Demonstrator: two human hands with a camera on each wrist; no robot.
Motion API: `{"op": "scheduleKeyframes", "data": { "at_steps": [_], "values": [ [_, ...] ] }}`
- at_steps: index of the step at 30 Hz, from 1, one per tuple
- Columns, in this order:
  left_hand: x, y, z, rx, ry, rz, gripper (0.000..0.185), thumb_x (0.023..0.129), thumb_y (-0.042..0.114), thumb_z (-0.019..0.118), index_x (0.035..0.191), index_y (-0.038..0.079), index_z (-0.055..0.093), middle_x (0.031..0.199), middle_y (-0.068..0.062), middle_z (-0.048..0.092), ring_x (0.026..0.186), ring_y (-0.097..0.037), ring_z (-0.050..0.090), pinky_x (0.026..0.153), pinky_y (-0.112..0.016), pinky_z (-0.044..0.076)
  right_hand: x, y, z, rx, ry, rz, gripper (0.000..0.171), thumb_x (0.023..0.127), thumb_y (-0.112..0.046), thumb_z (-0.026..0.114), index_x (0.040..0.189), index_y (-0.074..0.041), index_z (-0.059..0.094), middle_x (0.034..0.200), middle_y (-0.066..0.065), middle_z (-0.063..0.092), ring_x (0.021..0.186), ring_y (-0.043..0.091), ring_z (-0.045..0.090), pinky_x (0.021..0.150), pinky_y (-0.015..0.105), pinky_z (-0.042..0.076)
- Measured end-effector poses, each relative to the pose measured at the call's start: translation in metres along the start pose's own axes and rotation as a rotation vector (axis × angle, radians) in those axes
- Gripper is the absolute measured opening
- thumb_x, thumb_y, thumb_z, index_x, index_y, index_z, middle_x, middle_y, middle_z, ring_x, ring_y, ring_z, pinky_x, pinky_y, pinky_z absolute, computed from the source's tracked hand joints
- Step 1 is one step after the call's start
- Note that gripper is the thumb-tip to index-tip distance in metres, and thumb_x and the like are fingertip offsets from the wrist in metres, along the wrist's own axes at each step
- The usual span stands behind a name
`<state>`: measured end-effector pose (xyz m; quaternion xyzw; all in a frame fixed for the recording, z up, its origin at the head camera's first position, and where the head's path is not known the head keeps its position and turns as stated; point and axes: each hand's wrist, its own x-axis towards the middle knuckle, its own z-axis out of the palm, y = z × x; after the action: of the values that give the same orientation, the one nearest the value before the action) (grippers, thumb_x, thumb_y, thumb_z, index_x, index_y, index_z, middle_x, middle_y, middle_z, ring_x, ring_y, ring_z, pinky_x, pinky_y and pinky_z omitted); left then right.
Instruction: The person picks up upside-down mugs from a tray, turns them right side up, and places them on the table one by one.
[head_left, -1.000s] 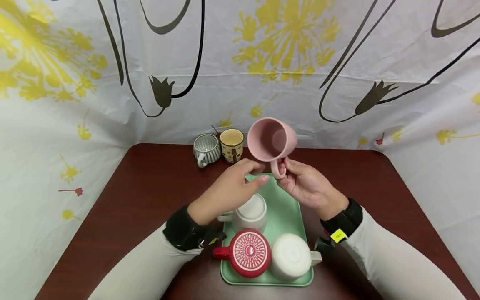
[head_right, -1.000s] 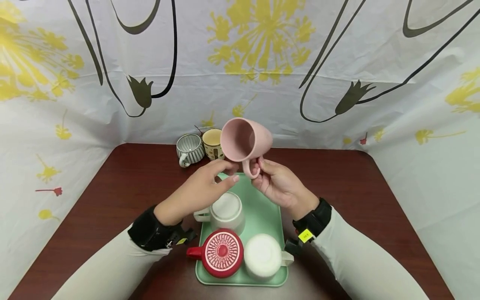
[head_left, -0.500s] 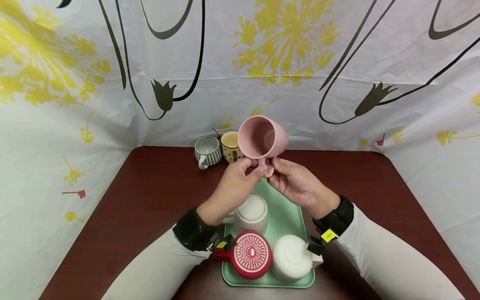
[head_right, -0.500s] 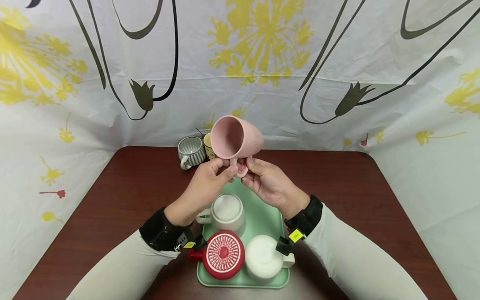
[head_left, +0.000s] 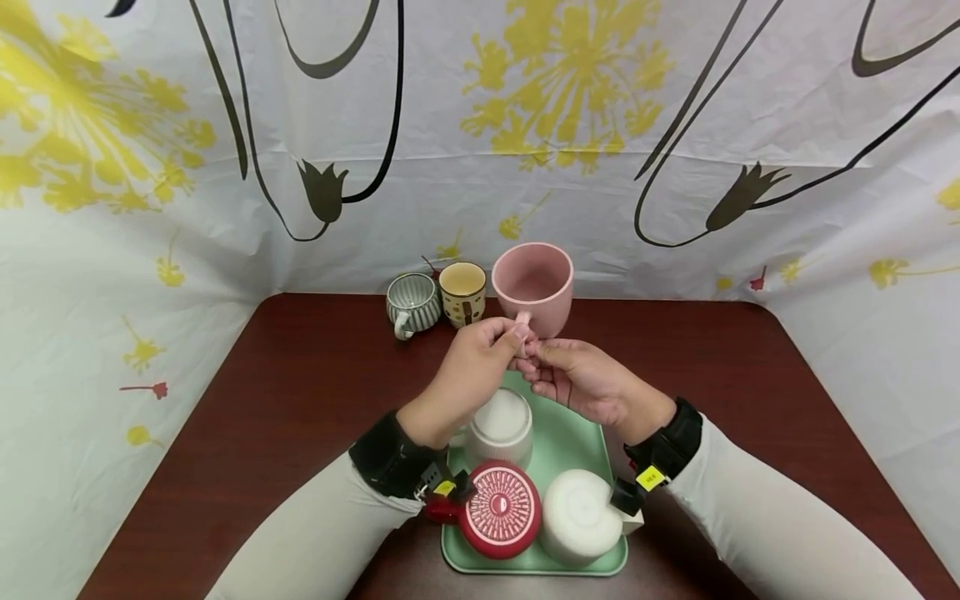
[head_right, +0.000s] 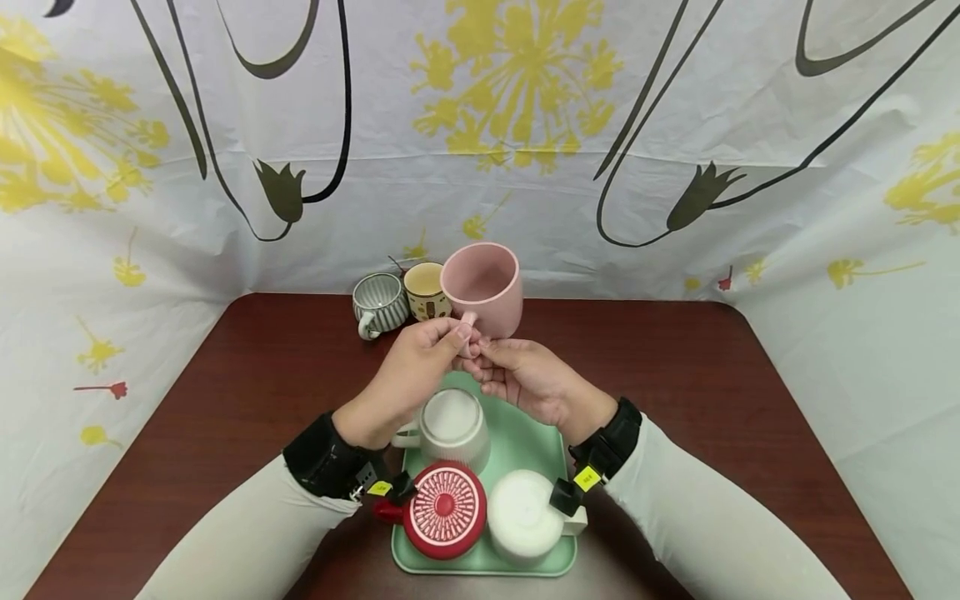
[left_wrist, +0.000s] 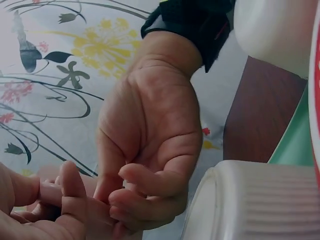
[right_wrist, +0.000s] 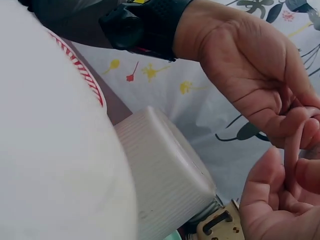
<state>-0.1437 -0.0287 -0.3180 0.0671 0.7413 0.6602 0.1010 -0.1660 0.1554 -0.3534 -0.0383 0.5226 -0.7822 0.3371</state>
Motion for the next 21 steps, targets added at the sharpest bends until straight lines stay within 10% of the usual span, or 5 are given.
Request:
{"op": "scheduleKeyframes", "data": {
  "at_steps": [21],
  "values": [
    [0.029,0.0,-0.025,-0.035,-0.025,-0.03,0.038,0.109,0.03,0.056,0.099,-0.003,0.07,0.095,-0.014,0.07,0.078,-0.013,0.063,0.074,-0.024,0.054,-0.055,-0.012,-0.045,-0.149,0.024,-0.149,0.027,0.112,-0.021,0.047,0.111,-0.015,0.074,0.094,-0.004,0.069,0.087,0.007,0.068,0.075,0.021,0.057]
  ]
}}
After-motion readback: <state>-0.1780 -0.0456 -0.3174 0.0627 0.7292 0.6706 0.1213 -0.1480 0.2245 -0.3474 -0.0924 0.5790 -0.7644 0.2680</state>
